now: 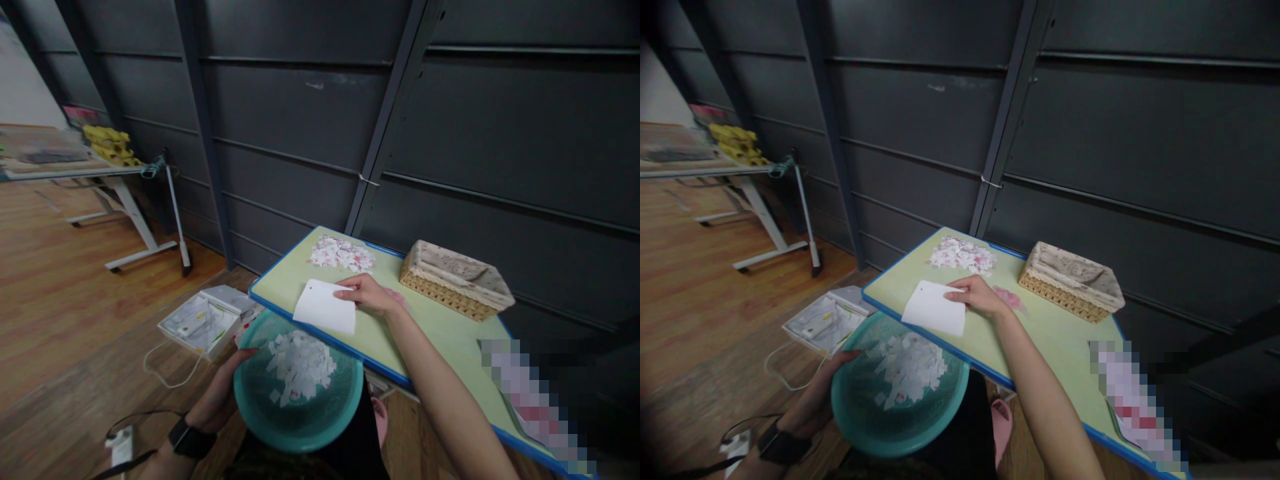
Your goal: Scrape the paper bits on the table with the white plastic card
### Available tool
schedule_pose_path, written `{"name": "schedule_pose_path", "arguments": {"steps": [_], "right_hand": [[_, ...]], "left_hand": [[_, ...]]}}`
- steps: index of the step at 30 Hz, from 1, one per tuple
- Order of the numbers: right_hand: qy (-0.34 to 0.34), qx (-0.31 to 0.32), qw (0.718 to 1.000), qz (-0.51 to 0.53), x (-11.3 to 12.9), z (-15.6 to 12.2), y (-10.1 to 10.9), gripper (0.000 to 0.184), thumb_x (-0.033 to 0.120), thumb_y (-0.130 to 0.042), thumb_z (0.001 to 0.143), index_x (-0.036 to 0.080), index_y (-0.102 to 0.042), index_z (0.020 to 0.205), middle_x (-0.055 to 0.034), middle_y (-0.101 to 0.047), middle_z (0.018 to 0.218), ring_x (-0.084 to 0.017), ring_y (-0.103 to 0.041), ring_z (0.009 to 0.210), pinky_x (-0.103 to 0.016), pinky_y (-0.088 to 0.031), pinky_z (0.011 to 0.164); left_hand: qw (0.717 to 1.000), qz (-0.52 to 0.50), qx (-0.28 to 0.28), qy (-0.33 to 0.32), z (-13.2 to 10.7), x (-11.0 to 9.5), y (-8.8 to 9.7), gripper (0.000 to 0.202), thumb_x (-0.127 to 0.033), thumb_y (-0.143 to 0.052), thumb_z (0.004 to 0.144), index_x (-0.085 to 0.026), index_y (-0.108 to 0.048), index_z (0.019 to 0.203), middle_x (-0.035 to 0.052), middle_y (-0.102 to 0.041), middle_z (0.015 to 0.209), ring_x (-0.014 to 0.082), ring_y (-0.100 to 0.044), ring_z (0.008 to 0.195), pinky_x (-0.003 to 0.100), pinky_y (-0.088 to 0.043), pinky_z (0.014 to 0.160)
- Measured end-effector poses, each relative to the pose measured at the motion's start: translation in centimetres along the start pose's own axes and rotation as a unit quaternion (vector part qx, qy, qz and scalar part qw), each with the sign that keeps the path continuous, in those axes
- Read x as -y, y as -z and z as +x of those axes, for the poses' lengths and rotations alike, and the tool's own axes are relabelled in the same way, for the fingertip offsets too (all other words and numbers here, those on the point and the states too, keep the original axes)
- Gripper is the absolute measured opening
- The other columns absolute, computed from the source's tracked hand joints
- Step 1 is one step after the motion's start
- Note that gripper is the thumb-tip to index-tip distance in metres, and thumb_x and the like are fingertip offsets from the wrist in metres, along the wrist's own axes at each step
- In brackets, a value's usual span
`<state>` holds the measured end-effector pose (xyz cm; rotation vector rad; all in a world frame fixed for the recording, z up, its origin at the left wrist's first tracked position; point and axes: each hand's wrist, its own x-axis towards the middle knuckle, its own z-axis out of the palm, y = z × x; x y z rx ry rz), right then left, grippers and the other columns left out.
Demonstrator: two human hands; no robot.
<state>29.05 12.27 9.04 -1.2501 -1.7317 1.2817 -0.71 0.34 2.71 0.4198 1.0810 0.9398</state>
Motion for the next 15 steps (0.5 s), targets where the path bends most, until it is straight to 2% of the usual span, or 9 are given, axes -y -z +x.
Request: {"name": "schedule_pose_path", "arguments": {"steps": [2, 5, 7, 10, 15], "right_hand": [[0.018, -0.111, 0.993, 0.039, -0.2, 0.1, 1.4, 0.051, 0.046, -0.073, 0.060, 0.010, -0.072, 0.096, -0.0073, -0.068, 0.074, -0.011, -0.050, 0.053, -0.021, -0.035, 0.045], [0.038, -0.349, 0.935, 0.060, -0.7, 0.1, 4.2, 0.054, 0.048, -0.068, 0.062, 0.009, -0.071, 0.099, -0.0092, -0.069, 0.080, -0.014, -0.053, 0.057, -0.023, -0.039, 0.046], [0.023, -0.431, 0.902, 0.017, -1.2, -0.1, 6.0, 0.055, 0.048, -0.063, 0.063, 0.007, -0.071, 0.098, -0.0101, -0.069, 0.077, -0.015, -0.053, 0.056, -0.024, -0.039, 0.044], [0.004, -0.451, 0.891, -0.050, -1.9, -0.5, 7.7, 0.054, 0.048, -0.057, 0.065, 0.006, -0.071, 0.097, -0.0106, -0.069, 0.075, -0.017, -0.055, 0.056, -0.026, -0.041, 0.045], [-0.006, -0.376, 0.911, -0.168, -2.1, -0.9, 7.9, 0.045, 0.043, -0.058, 0.065, 0.007, -0.073, 0.089, -0.0083, -0.069, 0.072, -0.019, -0.056, 0.060, -0.026, -0.039, 0.049]], "left_hand": [[1.000, 0.002, 0.005, -0.002, -0.1, 0.0, -0.1, 0.013, -0.021, -0.062, 0.075, -0.014, -0.066, 0.084, 0.0054, -0.076, 0.070, 0.0193, -0.070, 0.062, 0.029, -0.056, 0.061], [1.000, 0.006, 0.014, 0.002, -0.3, 0.0, -0.4, 0.010, -0.020, -0.062, 0.075, -0.013, -0.067, 0.080, 0.0038, -0.075, 0.066, 0.0167, -0.067, 0.055, 0.027, -0.054, 0.060], [1.000, 0.009, 0.015, 0.006, -0.5, 0.1, -0.6, 0.011, -0.020, -0.060, 0.076, -0.013, -0.067, 0.083, 0.0028, -0.075, 0.064, 0.0166, -0.066, 0.052, 0.028, -0.053, 0.058], [1.000, 0.008, 0.024, 0.013, -0.5, 0.2, -0.6, 0.012, -0.020, -0.059, 0.078, -0.013, -0.066, 0.084, 0.0024, -0.075, 0.064, 0.0166, -0.065, 0.051, 0.027, -0.053, 0.056], [0.999, 0.002, 0.022, 0.029, -0.4, 0.3, -0.5, 0.013, -0.021, -0.060, 0.077, -0.012, -0.066, 0.085, 0.0025, -0.075, 0.066, 0.0173, -0.067, 0.056, 0.028, -0.054, 0.062]]}}
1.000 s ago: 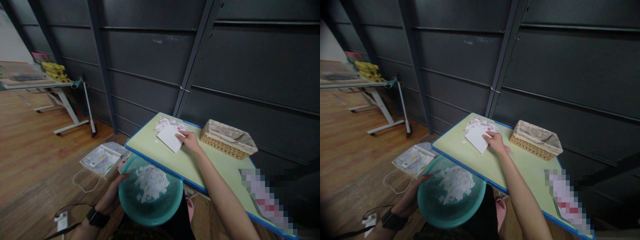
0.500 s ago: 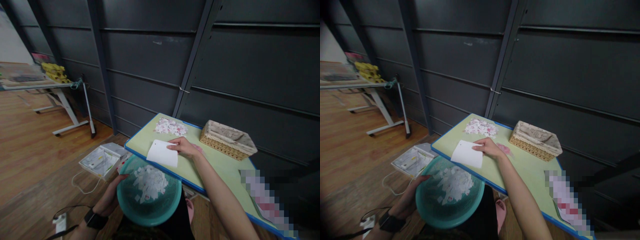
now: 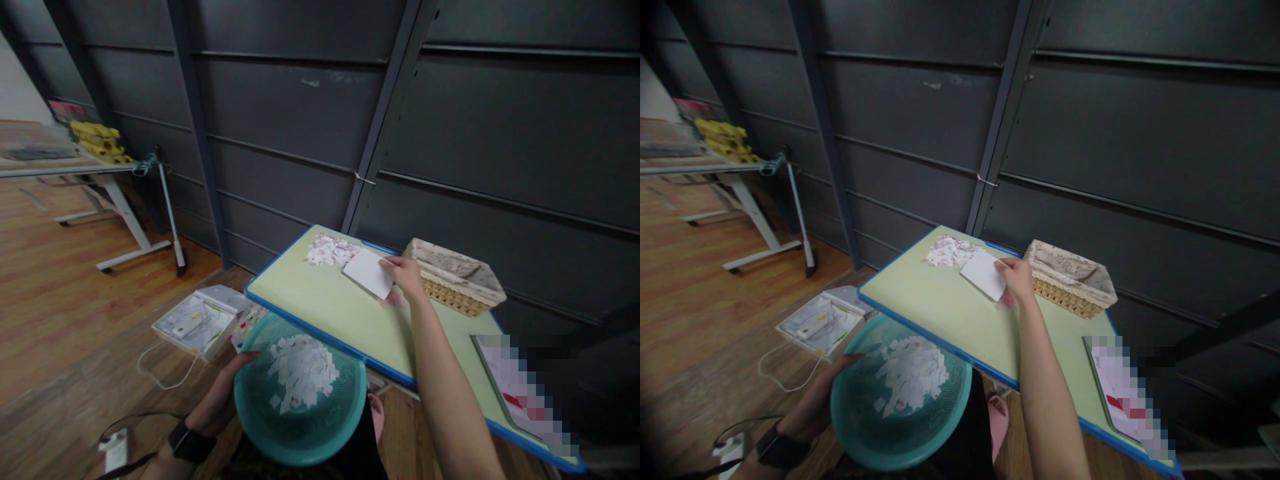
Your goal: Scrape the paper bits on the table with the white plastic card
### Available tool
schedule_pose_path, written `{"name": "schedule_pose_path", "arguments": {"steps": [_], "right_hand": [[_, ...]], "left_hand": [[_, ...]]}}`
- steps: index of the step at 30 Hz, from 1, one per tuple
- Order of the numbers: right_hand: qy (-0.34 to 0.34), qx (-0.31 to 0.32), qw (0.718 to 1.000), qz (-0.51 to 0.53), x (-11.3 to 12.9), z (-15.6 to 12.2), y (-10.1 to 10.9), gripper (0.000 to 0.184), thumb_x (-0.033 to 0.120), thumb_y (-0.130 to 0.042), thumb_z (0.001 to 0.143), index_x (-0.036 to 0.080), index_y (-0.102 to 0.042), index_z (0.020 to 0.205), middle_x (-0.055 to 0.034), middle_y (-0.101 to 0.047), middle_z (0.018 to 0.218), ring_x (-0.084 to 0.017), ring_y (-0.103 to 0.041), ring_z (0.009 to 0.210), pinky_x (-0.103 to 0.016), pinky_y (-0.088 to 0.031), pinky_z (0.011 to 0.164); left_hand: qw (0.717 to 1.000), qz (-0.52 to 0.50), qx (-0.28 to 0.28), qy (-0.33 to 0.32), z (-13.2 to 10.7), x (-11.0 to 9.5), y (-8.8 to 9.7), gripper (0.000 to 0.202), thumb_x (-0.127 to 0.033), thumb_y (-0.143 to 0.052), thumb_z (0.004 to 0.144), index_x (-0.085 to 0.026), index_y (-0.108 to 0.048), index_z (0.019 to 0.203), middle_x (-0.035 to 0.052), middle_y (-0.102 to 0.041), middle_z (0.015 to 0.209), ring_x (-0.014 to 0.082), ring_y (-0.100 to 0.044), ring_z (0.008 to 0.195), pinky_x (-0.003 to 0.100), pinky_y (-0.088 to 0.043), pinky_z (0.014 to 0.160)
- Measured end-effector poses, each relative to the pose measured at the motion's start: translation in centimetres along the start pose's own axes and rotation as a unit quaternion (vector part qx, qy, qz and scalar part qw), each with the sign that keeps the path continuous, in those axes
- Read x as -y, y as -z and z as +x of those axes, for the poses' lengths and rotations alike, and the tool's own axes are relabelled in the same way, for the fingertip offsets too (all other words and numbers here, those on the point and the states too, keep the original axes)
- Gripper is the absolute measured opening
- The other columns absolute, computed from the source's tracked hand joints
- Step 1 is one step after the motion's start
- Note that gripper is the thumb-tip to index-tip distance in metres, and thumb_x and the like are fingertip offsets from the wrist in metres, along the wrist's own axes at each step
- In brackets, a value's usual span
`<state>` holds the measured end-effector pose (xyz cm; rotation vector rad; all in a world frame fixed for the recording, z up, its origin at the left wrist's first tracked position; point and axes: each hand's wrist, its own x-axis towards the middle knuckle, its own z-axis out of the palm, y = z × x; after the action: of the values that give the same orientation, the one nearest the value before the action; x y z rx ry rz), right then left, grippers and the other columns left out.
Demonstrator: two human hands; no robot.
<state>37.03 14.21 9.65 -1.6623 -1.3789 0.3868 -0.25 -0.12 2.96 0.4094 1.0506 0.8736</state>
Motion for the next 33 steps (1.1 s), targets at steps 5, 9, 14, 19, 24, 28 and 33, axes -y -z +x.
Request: {"name": "schedule_pose_path", "arguments": {"steps": [5, 9, 14, 19, 24, 28, 33], "right_hand": [[0.017, 0.034, 0.999, -0.038, 0.55, -0.34, -0.19, 0.044, 0.042, -0.054, 0.069, 0.008, -0.073, 0.090, -0.0076, -0.069, 0.072, -0.018, -0.057, 0.060, -0.026, -0.038, 0.051], [0.041, 0.032, 0.996, -0.072, 0.72, -0.34, -0.07, 0.041, 0.040, -0.055, 0.069, 0.009, -0.074, 0.087, -0.0089, -0.071, 0.077, -0.021, -0.060, 0.066, -0.028, -0.041, 0.057], [0.033, 0.040, 0.995, -0.081, 0.69, -0.33, 0.29, 0.039, 0.039, -0.054, 0.068, 0.010, -0.074, 0.084, -0.0080, -0.071, 0.076, -0.022, -0.061, 0.066, -0.029, -0.041, 0.057], [0.048, 0.046, 0.993, -0.094, 0.58, -0.35, 0.29, 0.040, 0.040, -0.052, 0.070, 0.010, -0.074, 0.084, -0.0068, -0.071, 0.073, -0.021, -0.060, 0.065, -0.029, -0.039, 0.056], [0.052, 0.051, 0.992, -0.107, 0.62, -0.37, 0.16, 0.043, 0.041, -0.051, 0.071, 0.009, -0.074, 0.087, -0.0069, -0.070, 0.072, -0.020, -0.059, 0.063, -0.028, -0.039, 0.054], [0.050, 0.053, 0.990, -0.120, 0.88, -0.45, 0.09, 0.042, 0.039, -0.051, 0.072, 0.009, -0.074, 0.089, -0.0080, -0.071, 0.075, -0.020, -0.060, 0.064, -0.028, -0.039, 0.056], [0.058, 0.034, 0.987, -0.143, 0.98, -0.36, 0.31, 0.038, 0.038, -0.051, 0.073, 0.011, -0.074, 0.087, -0.0088, -0.072, 0.078, -0.021, -0.061, 0.068, -0.028, -0.040, 0.059]], "left_hand": [[1.000, -0.006, -0.007, -0.002, -0.24, -0.21, -0.27, 0.011, -0.021, -0.061, 0.075, -0.013, -0.066, 0.080, 0.0027, -0.074, 0.062, 0.0169, -0.066, 0.054, 0.027, -0.053, 0.060], [1.000, -0.002, 0.003, 0.005, -0.31, -0.29, -0.35, 0.010, -0.023, -0.063, 0.073, -0.013, -0.065, 0.075, 0.0025, -0.072, 0.059, 0.0153, -0.064, 0.053, 0.027, -0.052, 0.061], [1.000, 0.011, 0.006, 0.002, -0.08, -0.07, 0.02, 0.011, -0.025, -0.064, 0.073, -0.014, -0.065, 0.075, 0.0011, -0.071, 0.056, 0.0158, -0.064, 0.051, 0.028, -0.052, 0.061], [1.000, 0.011, 0.013, -0.004, 0.14, 0.15, 0.26, 0.011, -0.024, -0.064, 0.074, -0.014, -0.065, 0.078, 0.0027, -0.073, 0.063, 0.0162, -0.066, 0.054, 0.029, -0.053, 0.063], [1.000, 0.018, 0.007, 0.001, 0.37, 0.45, 0.36, 0.013, -0.025, -0.063, 0.075, -0.013, -0.066, 0.081, 0.0029, -0.074, 0.063, 0.0150, -0.065, 0.054, 0.026, -0.052, 0.058], [0.999, 0.019, 0.019, -0.019, 0.44, 0.69, 0.26, 0.020, -0.026, -0.063, 0.076, -0.014, -0.065, 0.092, 0.0041, -0.077, 0.075, 0.0186, -0.069, 0.065, 0.029, -0.054, 0.063], [1.000, 0.025, 0.003, 0.003, 0.02, 0.45, -0.22, 0.043, -0.026, -0.061, 0.077, -0.012, -0.057, 0.118, 0.0068, -0.078, 0.082, 0.0251, -0.072, 0.075, 0.031, -0.054, 0.063]]}}
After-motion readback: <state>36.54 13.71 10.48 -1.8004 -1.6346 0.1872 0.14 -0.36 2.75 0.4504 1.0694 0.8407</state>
